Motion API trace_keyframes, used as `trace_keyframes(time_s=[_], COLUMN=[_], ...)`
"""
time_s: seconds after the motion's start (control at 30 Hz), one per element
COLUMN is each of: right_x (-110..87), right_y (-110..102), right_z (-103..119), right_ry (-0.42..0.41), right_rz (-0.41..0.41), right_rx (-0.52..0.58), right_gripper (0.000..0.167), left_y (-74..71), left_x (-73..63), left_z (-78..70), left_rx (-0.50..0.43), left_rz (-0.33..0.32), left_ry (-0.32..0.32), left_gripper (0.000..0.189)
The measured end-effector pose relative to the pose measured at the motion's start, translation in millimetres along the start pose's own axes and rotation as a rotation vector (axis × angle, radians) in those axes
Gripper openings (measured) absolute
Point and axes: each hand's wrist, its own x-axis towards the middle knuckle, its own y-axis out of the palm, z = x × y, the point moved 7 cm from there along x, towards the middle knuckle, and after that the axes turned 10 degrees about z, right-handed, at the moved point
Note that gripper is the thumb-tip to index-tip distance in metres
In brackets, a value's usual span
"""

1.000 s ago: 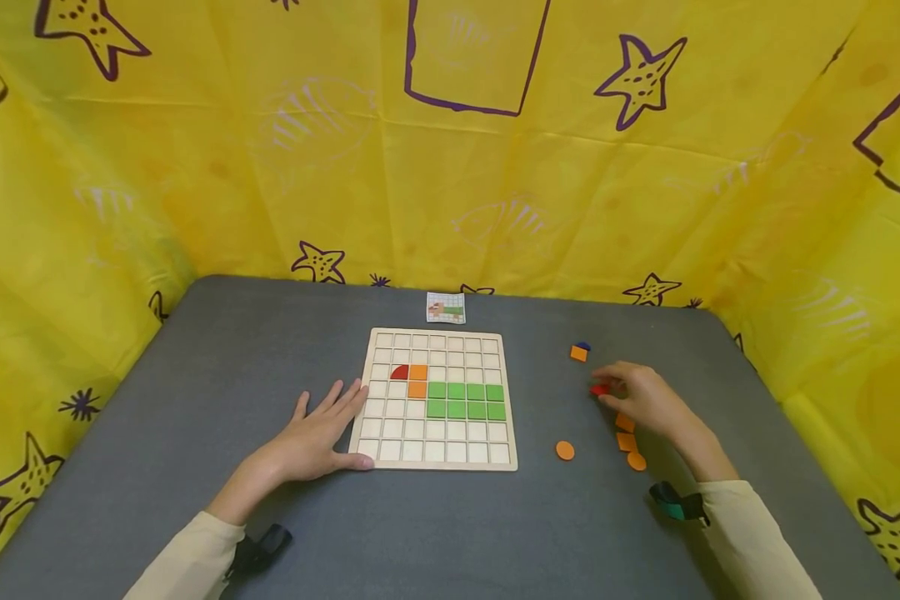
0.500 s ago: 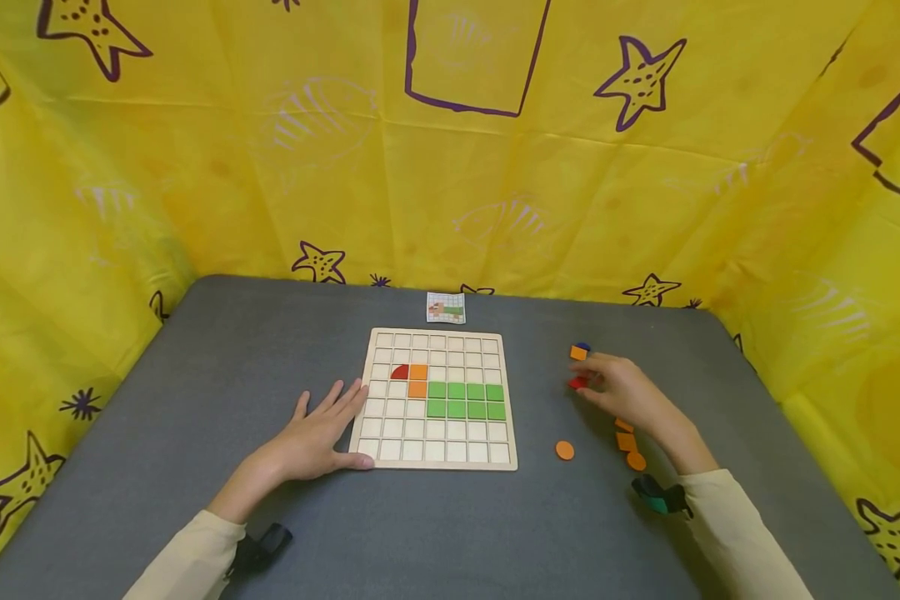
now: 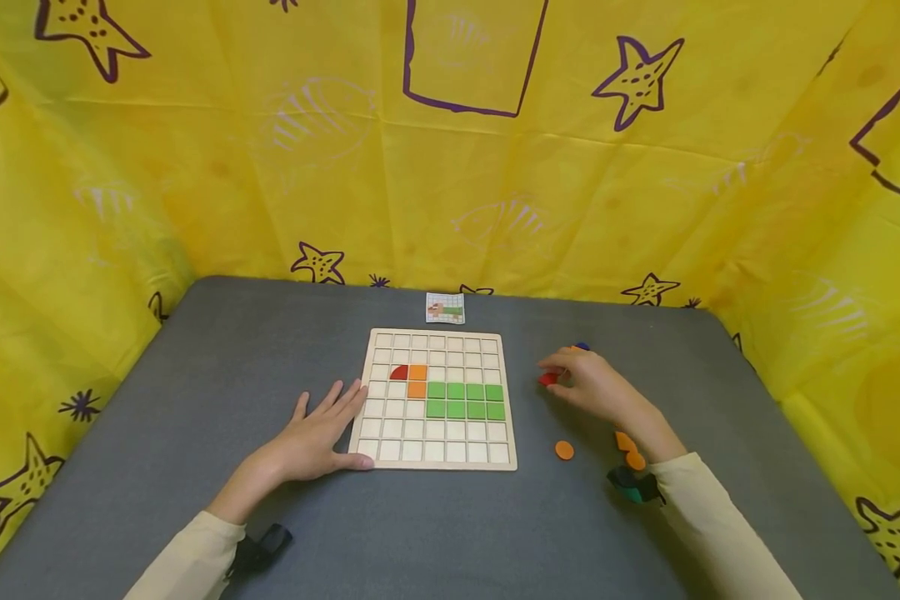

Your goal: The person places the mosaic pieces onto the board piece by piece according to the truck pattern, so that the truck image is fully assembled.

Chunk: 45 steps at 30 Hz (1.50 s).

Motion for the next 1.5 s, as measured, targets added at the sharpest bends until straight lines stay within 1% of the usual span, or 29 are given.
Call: trace_keyframes(time_s=[0.2, 0.47, 0.87, 1.07, 1.17, 1.37, 1.5], right_x=[15.0, 28.9, 44.7, 50.5, 54.6, 68.8, 78.6], right_y=[1, 5, 9, 13, 15, 27, 37], right_z=[15, 26, 40, 48, 53, 66, 75], right_ry=[-0.029, -0.042, -0.073, -0.07, -0.074, -0.086, -0.114], right_rz=[0.006, 0.017, 0.023, 0.038, 0.037, 0.064, 0.087], right_rx=[-0.002, 0.015, 0.002, 0.018, 0.008, -0.022, -0.018], right_gripper=[0.03, 0.029, 0.029, 0.031, 0.03, 0.027, 0.027], left_y=[0.2, 0.6, 0.1, 0.4, -0.2, -0.6, -0.7], left_x=[0.2, 1.3, 1.3, 0.0, -0.9, -0.3, -0.1], left_z=[0.3, 0.7, 0.1, 0.6, 1.1, 0.8, 0.0], left_rx=[-0.003, 0.001, -0.001, -0.001, 0.006, 0.008, 0.006], left_rz=[0.002, 0.004, 0.003, 0.0, -0.006, -0.013, -0.01], left_ry=[-0.001, -0.002, 0.0, 0.01, 0.015, 0.025, 0.022], left_gripper=[0.107, 0.108, 0.108, 0.108, 0.107, 0.107, 0.107])
